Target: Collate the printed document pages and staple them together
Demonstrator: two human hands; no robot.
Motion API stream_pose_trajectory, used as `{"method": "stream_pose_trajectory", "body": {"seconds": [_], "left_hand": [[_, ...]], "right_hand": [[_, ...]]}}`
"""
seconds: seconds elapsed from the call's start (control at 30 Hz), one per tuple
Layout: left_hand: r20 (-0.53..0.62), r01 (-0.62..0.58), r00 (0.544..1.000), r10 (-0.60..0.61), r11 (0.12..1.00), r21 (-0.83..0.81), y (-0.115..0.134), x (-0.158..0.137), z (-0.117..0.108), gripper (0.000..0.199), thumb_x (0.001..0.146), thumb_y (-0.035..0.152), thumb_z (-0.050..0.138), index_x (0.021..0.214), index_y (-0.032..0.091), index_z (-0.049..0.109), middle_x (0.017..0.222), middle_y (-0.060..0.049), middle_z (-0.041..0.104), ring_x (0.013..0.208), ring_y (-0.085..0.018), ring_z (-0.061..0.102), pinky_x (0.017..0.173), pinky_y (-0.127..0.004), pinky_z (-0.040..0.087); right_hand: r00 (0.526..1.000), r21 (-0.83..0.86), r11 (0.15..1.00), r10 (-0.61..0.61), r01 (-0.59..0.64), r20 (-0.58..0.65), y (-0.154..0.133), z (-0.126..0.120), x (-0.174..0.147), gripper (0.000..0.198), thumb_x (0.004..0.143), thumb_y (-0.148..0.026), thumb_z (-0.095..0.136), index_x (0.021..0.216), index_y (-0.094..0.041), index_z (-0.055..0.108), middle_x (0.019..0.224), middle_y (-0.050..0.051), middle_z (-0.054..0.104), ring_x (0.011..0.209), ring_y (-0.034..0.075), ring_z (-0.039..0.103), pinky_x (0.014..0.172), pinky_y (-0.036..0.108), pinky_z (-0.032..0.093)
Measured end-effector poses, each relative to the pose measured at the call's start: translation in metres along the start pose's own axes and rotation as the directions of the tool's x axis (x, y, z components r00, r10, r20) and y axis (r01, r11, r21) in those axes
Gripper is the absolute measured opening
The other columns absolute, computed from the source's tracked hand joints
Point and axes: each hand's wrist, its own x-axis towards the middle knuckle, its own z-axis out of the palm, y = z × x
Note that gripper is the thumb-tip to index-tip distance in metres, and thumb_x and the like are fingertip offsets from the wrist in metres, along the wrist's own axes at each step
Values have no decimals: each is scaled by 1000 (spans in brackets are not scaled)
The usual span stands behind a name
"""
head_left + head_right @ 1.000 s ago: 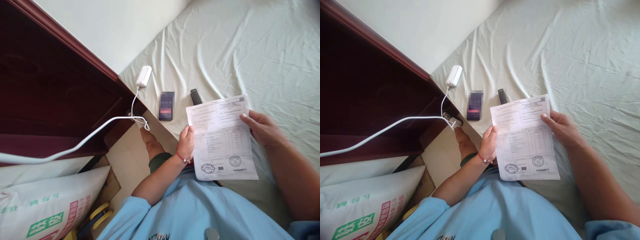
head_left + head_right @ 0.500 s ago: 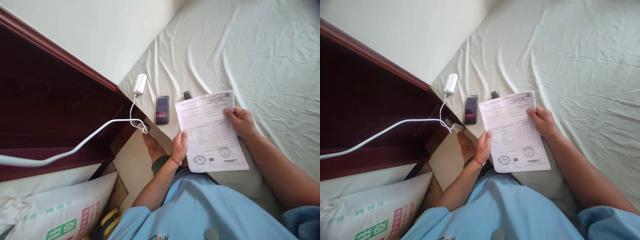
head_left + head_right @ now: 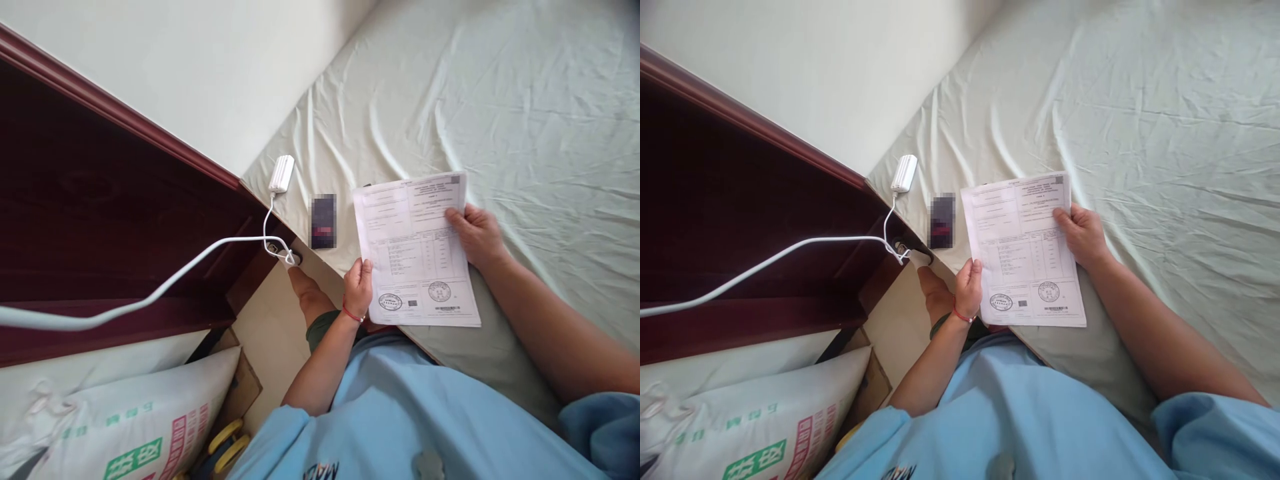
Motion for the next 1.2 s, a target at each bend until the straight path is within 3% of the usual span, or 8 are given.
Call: {"method": "stream_pose_trajectory", "body": {"seconds": [0.23,0.4,0.5,0.73,0.93,1.2], "left_hand": [[-8,-36,999,37,992,120,4,2,0,71,100,89,39,74,24,51,63,0,54,61,-16,47,62,-32,33],[-12,-30,999,31,996,87,3,3,-2,70,100,88,43,74,23,52,65,-1,55,63,-17,48,63,-32,36],[-16,-22,1000,23,998,55,1,3,-2,70,100,87,45,75,23,53,67,-1,56,65,-17,48,64,-32,37],[15,-28,1000,27,999,41,-3,2,-4,68,102,85,43,80,22,57,71,-3,60,69,-19,52,68,-33,40],[3,-32,999,32,999,35,-6,3,-4,68,102,85,43,81,22,58,75,-4,64,70,-19,54,70,-33,42],[-4,-13,1000,13,1000,2,-5,1,-4,69,100,87,47,82,22,60,73,-2,62,69,-18,53,68,-32,41]], "right_hand": [[992,-226,969,-118,103,-51,10,-4,4,46,91,-73,76,92,-27,70,78,2,72,72,24,70,61,37,59],[944,-332,925,-261,185,-200,12,-5,6,40,94,-66,74,95,-27,69,80,1,70,67,20,62,61,34,51],[925,-441,879,-303,179,-228,9,-8,6,33,93,-57,77,89,-26,68,77,1,68,65,18,58,62,34,49],[934,-470,871,-276,143,-228,11,-12,8,27,92,-50,78,83,-27,68,70,0,63,62,18,54,56,33,43],[951,-442,888,-239,131,-198,9,-11,8,33,92,-56,78,83,-26,68,71,0,64,62,18,56,56,33,43],[951,-509,850,-255,136,-172,3,-9,6,33,95,-57,74,86,-26,67,74,1,65,68,20,59,64,35,49]]}}
